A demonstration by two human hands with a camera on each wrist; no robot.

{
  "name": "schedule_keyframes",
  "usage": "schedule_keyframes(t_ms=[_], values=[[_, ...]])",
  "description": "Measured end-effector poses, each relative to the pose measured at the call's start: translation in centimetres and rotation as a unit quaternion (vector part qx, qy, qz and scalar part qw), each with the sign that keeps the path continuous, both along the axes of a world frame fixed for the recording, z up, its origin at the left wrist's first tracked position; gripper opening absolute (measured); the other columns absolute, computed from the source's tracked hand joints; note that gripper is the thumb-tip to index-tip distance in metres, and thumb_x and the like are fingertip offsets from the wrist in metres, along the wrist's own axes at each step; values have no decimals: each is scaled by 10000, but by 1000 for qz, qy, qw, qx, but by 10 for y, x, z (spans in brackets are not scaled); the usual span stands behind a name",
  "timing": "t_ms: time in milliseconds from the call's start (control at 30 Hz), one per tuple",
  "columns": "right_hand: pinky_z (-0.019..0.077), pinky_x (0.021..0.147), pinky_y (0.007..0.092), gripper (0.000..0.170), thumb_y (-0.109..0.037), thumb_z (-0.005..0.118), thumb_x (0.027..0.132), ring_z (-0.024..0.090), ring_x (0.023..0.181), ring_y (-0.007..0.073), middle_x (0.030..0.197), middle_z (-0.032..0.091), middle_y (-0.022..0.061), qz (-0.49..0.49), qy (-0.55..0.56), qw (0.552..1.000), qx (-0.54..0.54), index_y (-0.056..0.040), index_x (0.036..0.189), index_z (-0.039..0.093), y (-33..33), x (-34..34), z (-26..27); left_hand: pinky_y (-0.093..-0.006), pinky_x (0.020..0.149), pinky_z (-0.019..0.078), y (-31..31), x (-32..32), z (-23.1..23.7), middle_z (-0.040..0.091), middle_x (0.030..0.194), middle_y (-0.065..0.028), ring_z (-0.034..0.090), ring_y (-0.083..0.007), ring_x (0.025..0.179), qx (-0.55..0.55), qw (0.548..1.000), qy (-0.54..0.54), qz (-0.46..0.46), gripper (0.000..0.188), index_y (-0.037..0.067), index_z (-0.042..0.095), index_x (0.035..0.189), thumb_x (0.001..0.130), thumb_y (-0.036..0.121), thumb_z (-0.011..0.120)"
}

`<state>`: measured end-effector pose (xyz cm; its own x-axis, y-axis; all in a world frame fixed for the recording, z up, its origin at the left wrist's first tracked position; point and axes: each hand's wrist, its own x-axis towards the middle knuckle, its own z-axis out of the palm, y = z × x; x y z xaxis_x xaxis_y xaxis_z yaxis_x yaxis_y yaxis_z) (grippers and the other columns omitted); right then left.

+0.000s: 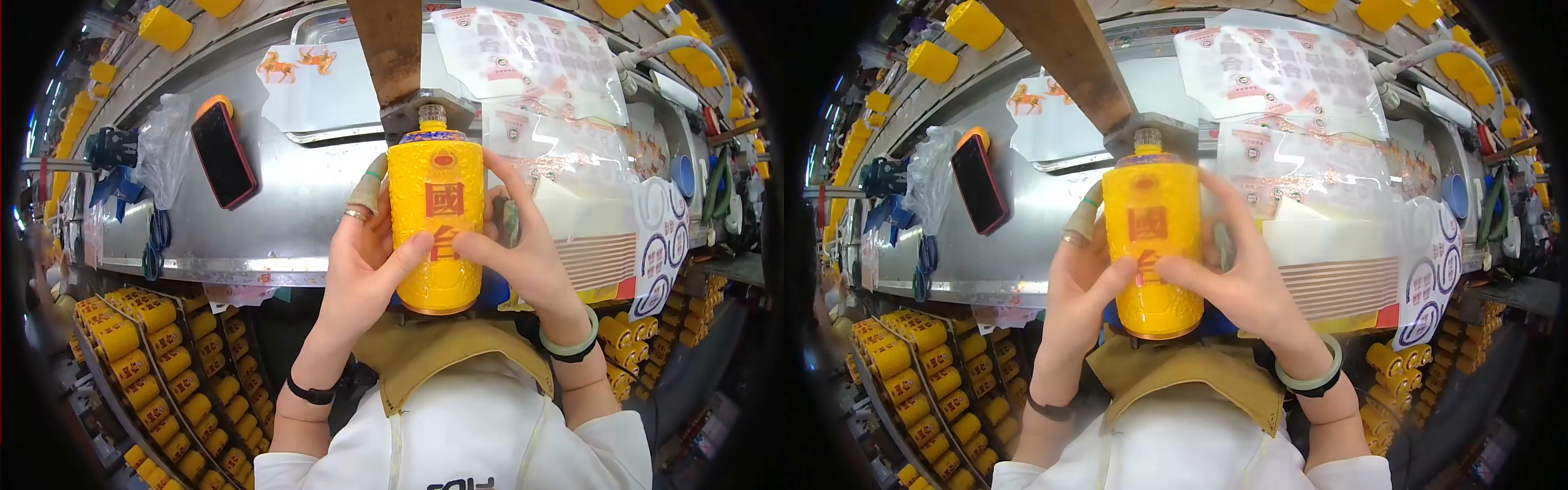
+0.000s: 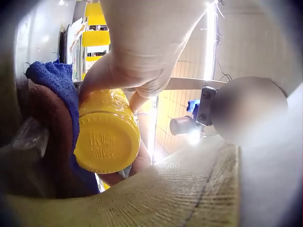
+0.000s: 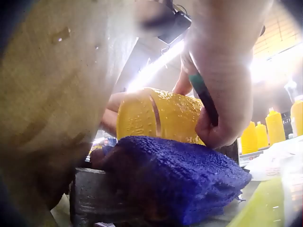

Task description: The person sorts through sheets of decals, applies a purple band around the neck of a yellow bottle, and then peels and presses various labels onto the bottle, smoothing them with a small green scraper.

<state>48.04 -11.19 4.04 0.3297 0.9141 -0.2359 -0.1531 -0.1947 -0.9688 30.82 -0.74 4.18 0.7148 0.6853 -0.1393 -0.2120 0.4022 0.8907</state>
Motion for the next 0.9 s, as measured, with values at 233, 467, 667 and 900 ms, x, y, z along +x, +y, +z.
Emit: schedule_keyframes(t_ms=[233,467,667,900], values=[[446,924,265,890,-149,832,856,537,1075,117,1159,575,42,-2,34,999,-8,-32,1570,314,0,0,5,-413,1193,354,1,-1,-2,359,1583,-187,411,-261,1441,16,1000,10,-7,805,-34,172,1602,962,-17,661],[410,781,220,909,-189,853,838,493,903,70,999,523,-16,-8,20,1000,-15,-52,1571,332,-1,-1,2,-409,1194,353,1,-1,-2,364,1581,-186,414,-261,1437,16,1000,9,-4,810,-34,174,1603,960,-12,667],[403,766,218,913,-198,855,836,487,882,66,974,515,-23,-10,15,1000,-12,-47,1571,334,-1,-1,-2,-408,1190,355,1,-1,-3,369,1582,-183,419,-258,1434,15,1000,5,-5,814,-32,174,1604,960,-6,671],[425,867,226,897,-193,840,853,512,982,89,1067,553,14,-7,5,1000,-12,-33,1571,326,-1,4,5,-407,1186,359,-1,0,-1,374,1576,-174,424,-253,1429,13,1000,13,-6,843,-23,165,1607,941,-17,681]])
